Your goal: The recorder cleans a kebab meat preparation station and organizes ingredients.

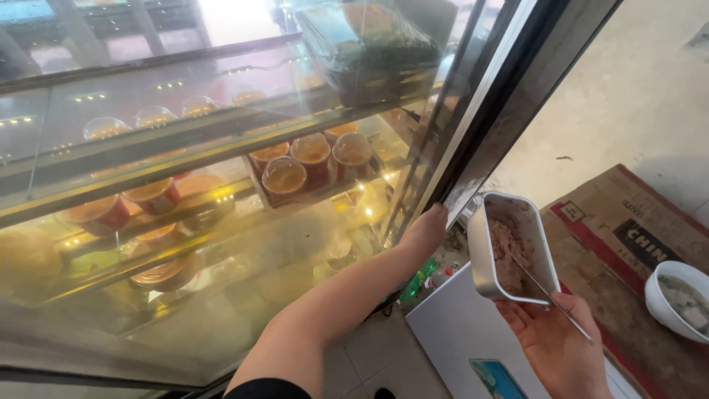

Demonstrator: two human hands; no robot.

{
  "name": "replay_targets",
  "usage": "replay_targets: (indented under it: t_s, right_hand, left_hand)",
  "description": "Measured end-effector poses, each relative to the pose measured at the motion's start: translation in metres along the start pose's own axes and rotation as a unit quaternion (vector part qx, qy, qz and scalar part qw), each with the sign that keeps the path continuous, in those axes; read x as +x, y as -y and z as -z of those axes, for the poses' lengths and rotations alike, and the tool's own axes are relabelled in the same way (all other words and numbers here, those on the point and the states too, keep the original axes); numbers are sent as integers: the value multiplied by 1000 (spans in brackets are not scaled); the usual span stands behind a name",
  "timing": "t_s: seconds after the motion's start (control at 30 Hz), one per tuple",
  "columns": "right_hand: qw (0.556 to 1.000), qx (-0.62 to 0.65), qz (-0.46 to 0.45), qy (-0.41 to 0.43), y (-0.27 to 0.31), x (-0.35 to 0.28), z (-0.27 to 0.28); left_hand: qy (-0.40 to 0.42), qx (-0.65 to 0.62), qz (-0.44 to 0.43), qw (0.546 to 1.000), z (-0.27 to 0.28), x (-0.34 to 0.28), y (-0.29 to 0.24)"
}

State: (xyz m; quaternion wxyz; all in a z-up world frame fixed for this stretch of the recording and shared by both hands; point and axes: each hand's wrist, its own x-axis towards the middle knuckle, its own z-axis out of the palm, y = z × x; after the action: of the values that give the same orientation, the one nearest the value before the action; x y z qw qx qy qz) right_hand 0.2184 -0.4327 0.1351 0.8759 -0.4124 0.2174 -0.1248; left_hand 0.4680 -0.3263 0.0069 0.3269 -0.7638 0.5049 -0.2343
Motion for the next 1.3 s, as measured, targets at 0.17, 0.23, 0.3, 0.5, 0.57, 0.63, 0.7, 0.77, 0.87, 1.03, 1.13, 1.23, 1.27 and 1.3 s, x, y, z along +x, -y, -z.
replay_targets:
  t_s: [0.17, 0.23, 0.3, 0.5, 0.57, 0.63, 0.7, 0.77, 0.87, 1.03, 1.13, 1.23, 1.27, 1.3]
  right_hand:
    - [999, -7, -29, 12, 10, 0, -37]
    - [997, 12, -53, 47, 10, 10, -49]
    - [993, -14, -66, 101, 9, 20, -65]
    - [975, -80, -101, 179, -12, 49, -133]
    - [964, -57, -120, 231, -24, 63, -152]
    - [949, -34, -140, 280, -32, 74, -173]
    - [938, -42, -182, 292, -38, 84, -198]
    - [933, -22, -199, 301, -49, 107, -221]
    - [927, -4, -236, 292, -59, 133, -261]
    - [942, -20, -224, 248, -75, 188, -304]
    - [942, -41, -205, 261, -72, 216, -312]
    - [947, -58, -194, 249, -62, 238, -308]
    - [948, -48, -199, 243, -61, 246, -306]
    - [949, -36, -203, 238, -58, 255, -305]
  left_hand:
    - [13, -11, 17, 1000, 4, -60, 1]
    - [34, -20, 16, 999, 1, -88, 2]
    - [20, -26, 28, 999, -2, -118, 2]
    - [63, -66, 31, 995, 22, -234, 26]
    - [69, -77, 55, 993, 16, -265, 23]
    - [73, -90, 79, 990, 10, -295, 22]
    - [58, -63, 81, 993, 3, -325, 22]
    - [82, -131, 66, 986, 2, -359, 30]
    - [48, -157, 48, 985, 9, -404, 44]
    - [17, -114, 17, 993, 21, -449, 66]
    - [-5, -145, 16, 989, 17, -460, 69]
    - [-6, -158, -1, 987, 18, -462, 73]
    - [-14, -139, -9, 990, 19, -461, 75]
    - [-23, -118, -19, 993, 20, -461, 78]
